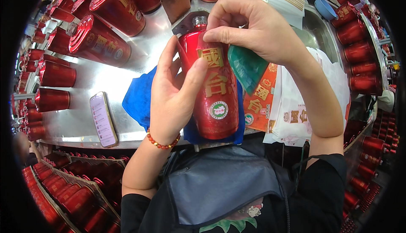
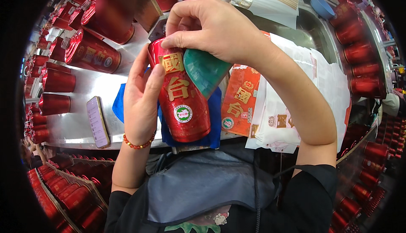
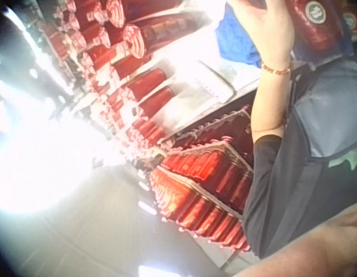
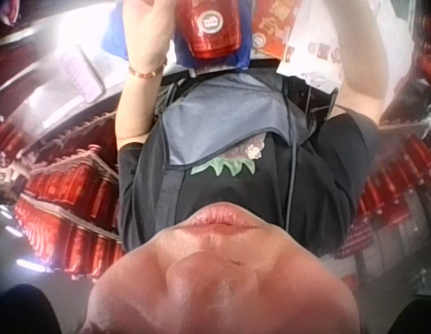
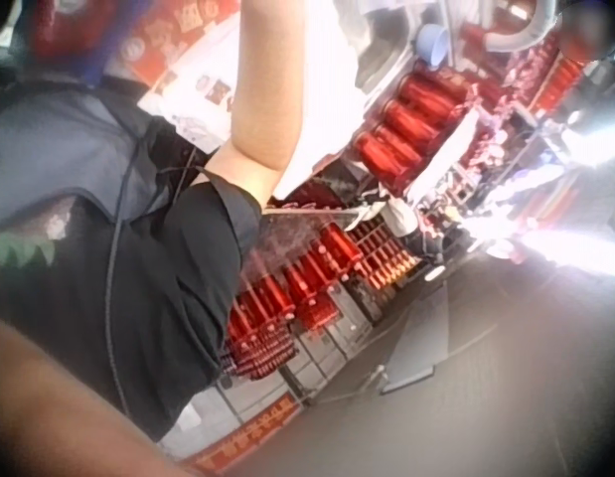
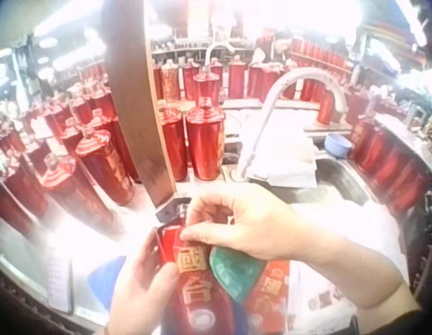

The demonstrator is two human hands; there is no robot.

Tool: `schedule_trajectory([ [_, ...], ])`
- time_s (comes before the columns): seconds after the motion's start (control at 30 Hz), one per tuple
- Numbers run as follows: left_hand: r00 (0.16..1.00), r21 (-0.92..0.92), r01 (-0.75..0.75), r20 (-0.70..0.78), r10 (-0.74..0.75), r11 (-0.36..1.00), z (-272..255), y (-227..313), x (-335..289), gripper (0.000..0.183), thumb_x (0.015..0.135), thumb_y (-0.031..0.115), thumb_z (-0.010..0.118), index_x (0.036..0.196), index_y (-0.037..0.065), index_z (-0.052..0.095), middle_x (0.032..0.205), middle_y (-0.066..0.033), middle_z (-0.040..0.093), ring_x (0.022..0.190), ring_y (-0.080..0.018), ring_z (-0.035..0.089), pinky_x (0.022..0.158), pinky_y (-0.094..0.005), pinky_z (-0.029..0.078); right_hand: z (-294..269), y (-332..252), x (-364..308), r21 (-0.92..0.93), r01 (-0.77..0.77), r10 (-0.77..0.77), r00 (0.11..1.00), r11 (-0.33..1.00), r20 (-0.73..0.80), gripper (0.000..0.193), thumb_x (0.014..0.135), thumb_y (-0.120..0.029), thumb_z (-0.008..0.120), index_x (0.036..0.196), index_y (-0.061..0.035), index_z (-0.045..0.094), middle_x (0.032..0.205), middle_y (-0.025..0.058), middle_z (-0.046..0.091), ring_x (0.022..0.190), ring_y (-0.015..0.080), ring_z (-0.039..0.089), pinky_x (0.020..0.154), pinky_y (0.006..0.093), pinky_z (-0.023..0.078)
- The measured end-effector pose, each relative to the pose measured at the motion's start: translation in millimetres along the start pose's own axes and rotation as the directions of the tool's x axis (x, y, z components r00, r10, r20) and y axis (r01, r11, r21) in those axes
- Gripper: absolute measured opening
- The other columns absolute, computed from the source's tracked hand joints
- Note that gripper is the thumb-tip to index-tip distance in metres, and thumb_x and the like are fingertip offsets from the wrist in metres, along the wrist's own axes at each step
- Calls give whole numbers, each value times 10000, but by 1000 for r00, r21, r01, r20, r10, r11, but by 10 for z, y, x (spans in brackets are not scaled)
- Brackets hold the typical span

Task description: The person picks up a red cylindrical container, applies a printed label to its surface, and smooths it with a green cloth. They rotate the container to align the label and wipe the surface, then place the container back among others on the workbench.

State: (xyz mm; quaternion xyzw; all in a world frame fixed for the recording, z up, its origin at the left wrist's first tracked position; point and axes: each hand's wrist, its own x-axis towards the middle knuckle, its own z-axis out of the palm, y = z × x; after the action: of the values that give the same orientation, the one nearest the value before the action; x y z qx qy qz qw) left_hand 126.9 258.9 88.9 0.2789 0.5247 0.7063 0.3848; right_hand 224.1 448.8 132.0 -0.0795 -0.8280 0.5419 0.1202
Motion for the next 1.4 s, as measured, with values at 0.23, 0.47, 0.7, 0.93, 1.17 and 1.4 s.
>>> schedule_trajectory([
  [0.23,1000,-43,22,-8,-22,999,32,17,19,731,998,94,653,1552,-73,206,1334,-195,575,1169,-183,607,982,-314,511,20,0,11,-79,23,-25,999,997,-29,165,946,-166,727,924,-17,661,824,-15,648,791,46,609,729,214,497],
  [0.47,999,-28,38,18,-37,999,-2,9,30,733,1006,107,645,1559,-68,196,1339,-188,573,1171,-182,605,983,-316,512,29,13,12,-126,21,-27,999,992,-40,171,944,-176,730,934,-16,668,810,-13,649,777,46,605,719,213,495],
  [0.7,999,-32,28,25,-27,999,-4,-3,49,744,1013,141,643,1563,-68,188,1379,-198,545,1207,-194,588,998,-320,505,25,16,-20,-87,4,-11,997,996,-75,181,954,-163,712,1042,-10,669,840,-7,658,788,49,610,733,211,492],
  [0.93,999,-91,51,-2,-51,995,-13,-10,65,690,1039,184,607,1553,-71,226,1371,-199,553,1188,-188,597,984,-312,512,53,121,-147,-30,-106,88,927,994,-364,320,976,-208,694,1221,-6,654,957,8,652,833,60,600,747,196,475],
  [1.17,1000,-69,26,3,-26,997,-14,-35,61,660,1053,205,583,1548,-69,243,1359,-195,564,1179,-186,609,969,-311,524,272,128,-415,343,-234,297,944,910,-144,555,941,-225,746,1397,-6,519,1281,88,584,965,100,658,815,228,509],
  [1.4,999,-144,50,8,-50,988,-57,-20,94,627,1059,209,573,1539,-65,277,1339,-177,587,1177,-173,610,965,-296,525,256,69,-381,421,-262,348,927,868,-140,546,926,-159,754,1388,8,516,1272,90,596,1031,141,669,908,275,534],
])
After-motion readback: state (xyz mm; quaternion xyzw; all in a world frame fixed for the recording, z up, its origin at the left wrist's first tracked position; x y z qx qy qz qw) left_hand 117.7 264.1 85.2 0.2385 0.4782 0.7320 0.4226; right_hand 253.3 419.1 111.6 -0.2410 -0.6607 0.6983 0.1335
